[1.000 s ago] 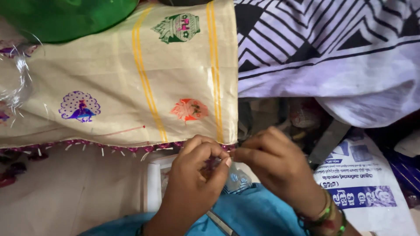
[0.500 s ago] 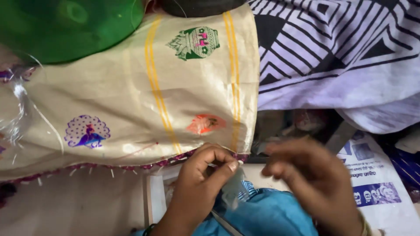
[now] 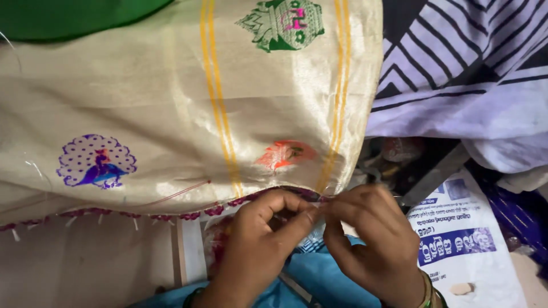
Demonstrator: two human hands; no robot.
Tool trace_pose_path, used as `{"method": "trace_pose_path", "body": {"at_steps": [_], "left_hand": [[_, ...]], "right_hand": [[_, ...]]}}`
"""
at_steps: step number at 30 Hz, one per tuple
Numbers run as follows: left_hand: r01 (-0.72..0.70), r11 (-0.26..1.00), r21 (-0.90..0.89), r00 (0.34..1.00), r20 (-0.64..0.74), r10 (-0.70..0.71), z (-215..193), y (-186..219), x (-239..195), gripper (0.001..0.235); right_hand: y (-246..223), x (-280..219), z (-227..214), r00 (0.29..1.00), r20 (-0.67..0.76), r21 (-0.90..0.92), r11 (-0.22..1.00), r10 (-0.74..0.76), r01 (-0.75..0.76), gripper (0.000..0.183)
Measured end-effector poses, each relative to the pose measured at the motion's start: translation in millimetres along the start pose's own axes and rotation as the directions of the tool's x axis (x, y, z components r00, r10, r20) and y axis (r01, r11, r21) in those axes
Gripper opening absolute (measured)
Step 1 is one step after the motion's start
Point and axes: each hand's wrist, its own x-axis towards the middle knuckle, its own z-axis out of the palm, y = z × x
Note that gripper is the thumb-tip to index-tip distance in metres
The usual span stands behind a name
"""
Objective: The person sits on the floor making decorative tassels and attaching them to the edge of a printed fabric. They cut white ribbon into strips with scissors, fold and twist the strips, comb out the fibers with a purple comb, and tie the finished tassels onto the fabric's lower edge.
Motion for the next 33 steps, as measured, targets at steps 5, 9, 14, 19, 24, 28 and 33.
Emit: {"method": "trace_pose_path", "body": {"at_steps": [5,9,14,19,24,28,33], "left_hand": [[-0.255,0.935,0.247,0.950,-0.117,0.290,6,8,-8,0.011],[-0.496,0.559,0.665,0.736,-0.019,0.676,12,29,-13,0.013],[-0.555,0.701,0.447,0.792,0.027,0.610,15,25,-11,0.013],[-0.205,0.977,0.051,0.977,0.073,0.201,8,22,-9,0.006],[-0.310,0.942,0.130,0.950,0.080,0.302,11,25,-12,0.006],[-0.407,0.896,0.177,0.914,0.069,0.401,12,23,-14,0.006],[-0.209,0.975,0.070,0.976,0.083,0.203,8,21,-12,0.005]], "right_hand": [[-4,5,0,0.977,0.052,-0.216,0.953,-0.207,0.213,0.032],[-5,8,-5,0.991,0.106,-0.207,0.972,-0.086,0.107,0.032],[-8,-1,-20,0.978,0.073,-0.054,0.980,0.195,-0.192,0.026],[-10,-8,-27,0.979,0.074,-0.094,0.978,0.192,-0.185,0.026],[-15,-8,-20,0.999,0.037,-0.167,0.986,0.026,-0.020,0.027],[-12,-10,-23,0.999,0.039,-0.180,0.984,0.020,-0.012,0.026],[-2,-14,-34,0.962,-0.014,-0.151,0.951,0.272,-0.271,0.020]]}}
